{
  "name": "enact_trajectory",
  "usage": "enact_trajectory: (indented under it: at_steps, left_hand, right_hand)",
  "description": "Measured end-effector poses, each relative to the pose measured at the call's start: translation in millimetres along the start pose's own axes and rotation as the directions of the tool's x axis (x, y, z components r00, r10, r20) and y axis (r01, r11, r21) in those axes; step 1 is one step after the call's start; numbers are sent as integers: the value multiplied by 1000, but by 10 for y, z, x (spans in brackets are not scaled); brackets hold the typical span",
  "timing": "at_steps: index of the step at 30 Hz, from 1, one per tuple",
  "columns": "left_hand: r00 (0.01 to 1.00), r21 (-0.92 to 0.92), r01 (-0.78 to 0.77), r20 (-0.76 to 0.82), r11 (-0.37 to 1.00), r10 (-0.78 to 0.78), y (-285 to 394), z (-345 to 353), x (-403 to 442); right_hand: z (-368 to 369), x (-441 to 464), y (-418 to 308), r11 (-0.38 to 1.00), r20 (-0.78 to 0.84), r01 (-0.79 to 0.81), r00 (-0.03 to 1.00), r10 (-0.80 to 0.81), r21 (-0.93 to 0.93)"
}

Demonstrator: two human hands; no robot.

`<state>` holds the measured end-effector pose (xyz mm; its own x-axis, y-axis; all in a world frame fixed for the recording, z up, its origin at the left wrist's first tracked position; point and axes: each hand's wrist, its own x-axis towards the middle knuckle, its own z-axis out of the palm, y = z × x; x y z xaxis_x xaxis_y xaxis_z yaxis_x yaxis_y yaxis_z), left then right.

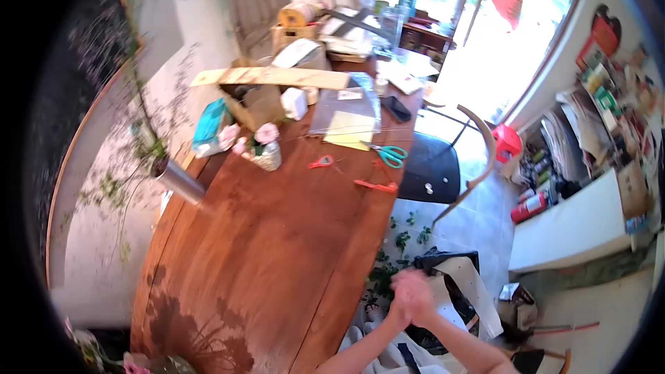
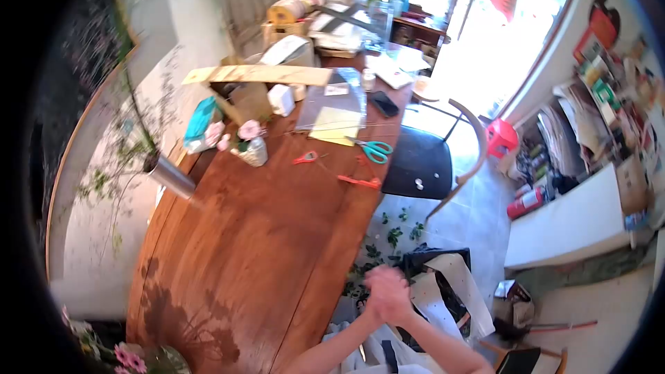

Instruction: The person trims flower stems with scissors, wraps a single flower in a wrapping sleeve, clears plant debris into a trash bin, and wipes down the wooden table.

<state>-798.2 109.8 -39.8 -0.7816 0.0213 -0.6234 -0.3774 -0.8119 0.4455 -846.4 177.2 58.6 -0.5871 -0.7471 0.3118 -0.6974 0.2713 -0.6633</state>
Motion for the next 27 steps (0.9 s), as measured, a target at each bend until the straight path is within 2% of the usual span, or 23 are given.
enact_trajectory:
  at_steps: [2, 3, 4, 5, 6, 7, 8, 9, 11, 12, 13, 14, 15, 18, 19, 20, 21, 23, 24, 25, 27]
  left_hand:
    - [987, -301, 161, 39, 940, -156, 87, 169, -222]
    - [975, -452, 221, 68, 864, -213, 130, 288, -298]
    - [997, -277, 73, 17, 958, -71, 202, 359, -407]
    - [956, -23, -263, 131, 964, 264, 369, 509, -589]
    - [822, 333, -567, 281, 753, 494, 537, 490, -581]
    - [645, 572, -745, 487, 342, 589, 634, 461, -625]
    - [569, 640, -759, 567, 116, 596, 584, 445, -543]
    - [609, 625, -763, 610, 166, 506, 326, 320, -397]
    - [450, 557, -830, 689, -19, 568, 192, -44, -152]
    - [510, 692, -706, 643, -148, 571, 324, -66, -143]
    - [561, 789, -552, 591, -270, 579, 519, -122, -70]
    - [625, 884, -417, 448, -212, 639, 704, -289, -41]
    - [665, 949, -279, 303, -148, 682, 815, -476, 6]
    - [705, 984, 89, 49, -157, 707, 791, -619, 233]
    - [762, 953, -156, 284, -260, 583, 628, -440, 208]
    - [764, 822, -539, 569, -184, 304, 535, -292, 241]
    - [586, 586, -810, 809, 15, 41, 484, -205, 271]
    - [577, 607, -781, 791, -148, 201, 472, -133, 488]
    - [635, 747, -614, 660, -257, 401, 637, -72, 559]
    - [689, 884, -405, 464, -235, 557, 809, -60, 661]
    - [699, 889, -184, 419, -420, 579, 778, -116, 908]
  right_hand:
    - [143, -195, 393, 978, 14, -103, 995, 102, 183]
    - [200, -289, 651, 922, -83, -378, 919, 385, 86]
    - [275, -483, 976, 744, -113, -651, 736, 667, 150]
    - [413, -744, 1222, 475, -110, -850, 463, 880, 228]
    - [582, -886, 1347, 392, -53, -785, 420, 906, 480]
    - [370, -610, 940, -12, 271, -749, 225, 936, 663]
    - [334, -506, 791, -95, 367, -640, 308, 878, 763]
    - [349, -407, 725, -191, 432, -514, 404, 806, 836]
    - [346, -177, 580, -420, 477, -242, 592, 650, 874]
    - [208, 130, 489, -286, 263, -36, 514, 816, 958]
    - [-45, 359, 373, -210, 165, 39, 489, 857, 977]
    - [-143, 459, 396, 67, -23, -68, 512, 859, 995]
    - [-198, 443, 431, 346, -204, -165, 553, 808, 924]
    - [-305, 240, 569, 229, -13, -339, 536, 844, 912]
    - [-306, 207, 615, 265, -55, -358, 502, 863, 895]
    - [-282, 164, 662, 295, -95, -377, 467, 879, 878]
    - [-251, 106, 701, 317, -132, -397, 426, 895, 862]
    - [-287, 60, 837, 350, -198, -396, 375, 905, 849]
    - [-326, 47, 898, 361, -222, -395, 355, 908, 845]
    - [-371, 46, 966, 374, -248, -392, 335, 909, 840]
    - [-412, 52, 1198, 358, -216, -441, 340, 915, 823]
